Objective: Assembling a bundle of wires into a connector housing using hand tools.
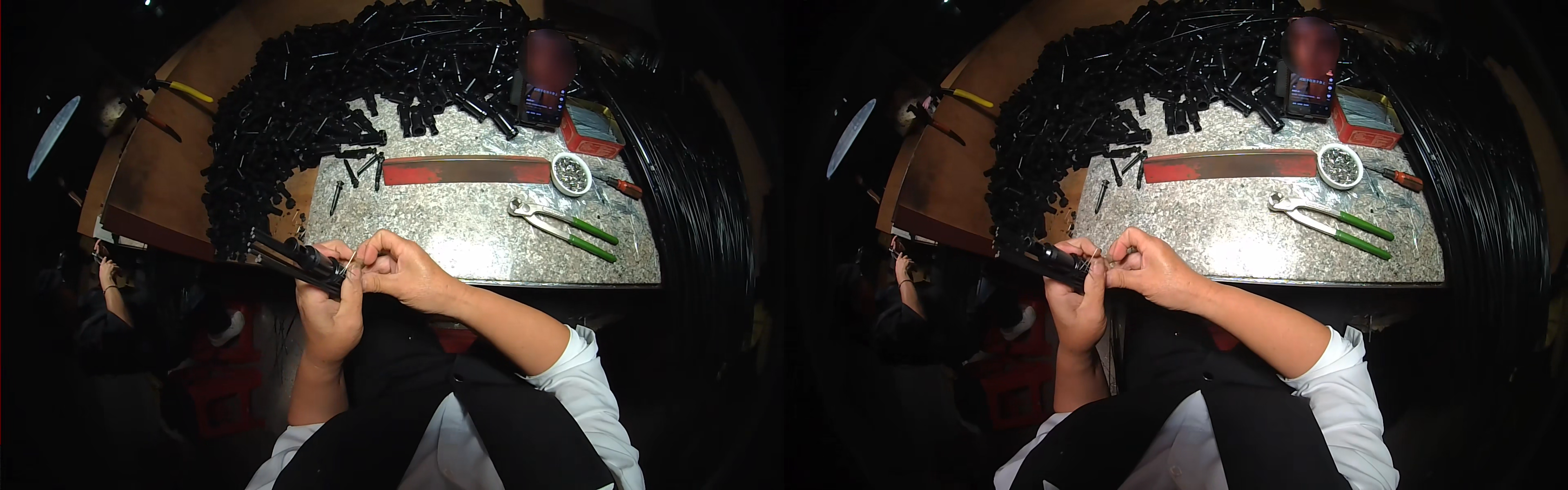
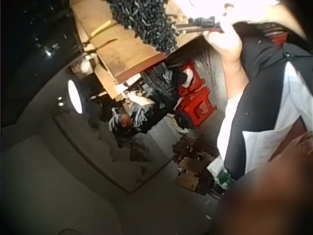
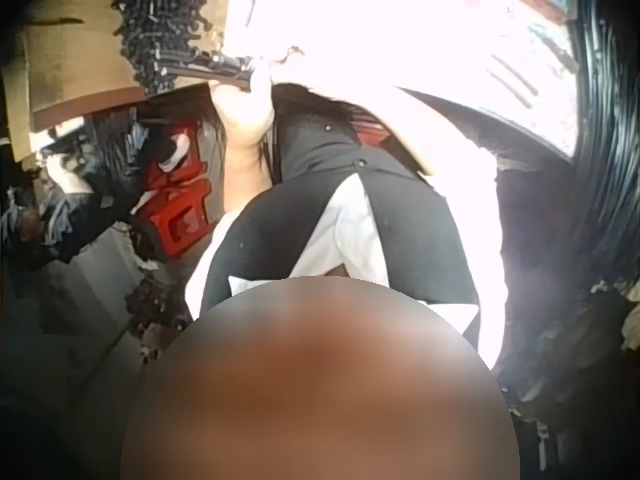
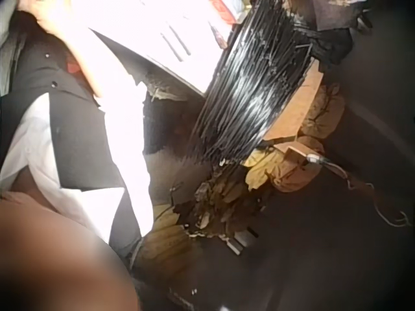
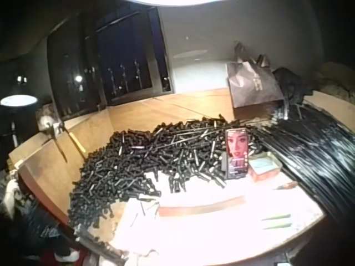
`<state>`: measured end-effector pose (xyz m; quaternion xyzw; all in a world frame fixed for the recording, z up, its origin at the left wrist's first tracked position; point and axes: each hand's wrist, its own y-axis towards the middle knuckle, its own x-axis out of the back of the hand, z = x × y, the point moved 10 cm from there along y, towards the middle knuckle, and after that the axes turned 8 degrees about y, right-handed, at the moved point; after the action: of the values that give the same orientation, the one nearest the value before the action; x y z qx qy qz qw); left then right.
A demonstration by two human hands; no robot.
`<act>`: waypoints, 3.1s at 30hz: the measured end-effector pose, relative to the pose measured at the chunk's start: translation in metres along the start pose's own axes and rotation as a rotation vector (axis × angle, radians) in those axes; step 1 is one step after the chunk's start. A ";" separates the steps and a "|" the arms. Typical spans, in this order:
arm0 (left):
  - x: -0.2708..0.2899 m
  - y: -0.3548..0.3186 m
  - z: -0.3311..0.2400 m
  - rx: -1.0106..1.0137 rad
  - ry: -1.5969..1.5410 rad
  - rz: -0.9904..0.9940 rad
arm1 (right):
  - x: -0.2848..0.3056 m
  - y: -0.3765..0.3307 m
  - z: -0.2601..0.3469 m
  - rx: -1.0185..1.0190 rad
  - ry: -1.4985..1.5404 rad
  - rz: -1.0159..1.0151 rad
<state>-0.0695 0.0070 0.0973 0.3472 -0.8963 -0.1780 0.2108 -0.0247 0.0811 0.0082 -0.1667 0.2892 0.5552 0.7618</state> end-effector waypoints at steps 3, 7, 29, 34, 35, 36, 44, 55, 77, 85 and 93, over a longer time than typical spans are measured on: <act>-0.006 0.001 -0.002 -0.031 0.083 0.033 | 0.006 -0.006 0.000 0.009 0.005 -0.019; -0.012 -0.004 0.001 0.016 -0.081 0.020 | 0.001 -0.028 0.035 0.127 -0.207 -0.055; -0.038 -0.009 0.036 0.168 -0.600 0.146 | 0.117 -0.179 0.172 0.071 -2.076 -0.479; -0.043 -0.010 0.026 0.095 -0.491 0.192 | 0.100 -0.170 0.169 0.018 -2.094 -0.477; -0.044 -0.009 0.026 0.098 -0.490 0.190 | 0.097 -0.170 0.170 0.026 -2.061 -0.515; -0.046 -0.008 0.021 0.042 -0.451 0.206 | 0.094 -0.168 0.168 0.024 -2.059 -0.511; -0.048 -0.017 0.035 0.214 -0.554 0.274 | 0.063 -0.144 0.155 0.185 -1.228 -0.458; -0.059 -0.017 0.032 0.265 -0.782 0.368 | -0.042 -0.125 0.163 0.774 -2.235 -0.318; -0.061 -0.024 0.057 0.330 -0.506 0.419 | -0.027 -0.123 0.104 0.185 -1.743 0.121; -0.066 -0.019 0.042 0.268 -0.498 0.437 | -0.008 -0.141 0.047 -0.629 -0.535 0.112; -0.061 -0.019 0.053 0.363 -0.571 0.357 | -0.002 -0.135 0.080 -0.424 -0.889 -0.024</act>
<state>-0.0442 0.0456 0.0281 0.1538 -0.9822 -0.0664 -0.0844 0.1219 0.0810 0.0623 -0.0680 -0.1851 0.6105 0.7670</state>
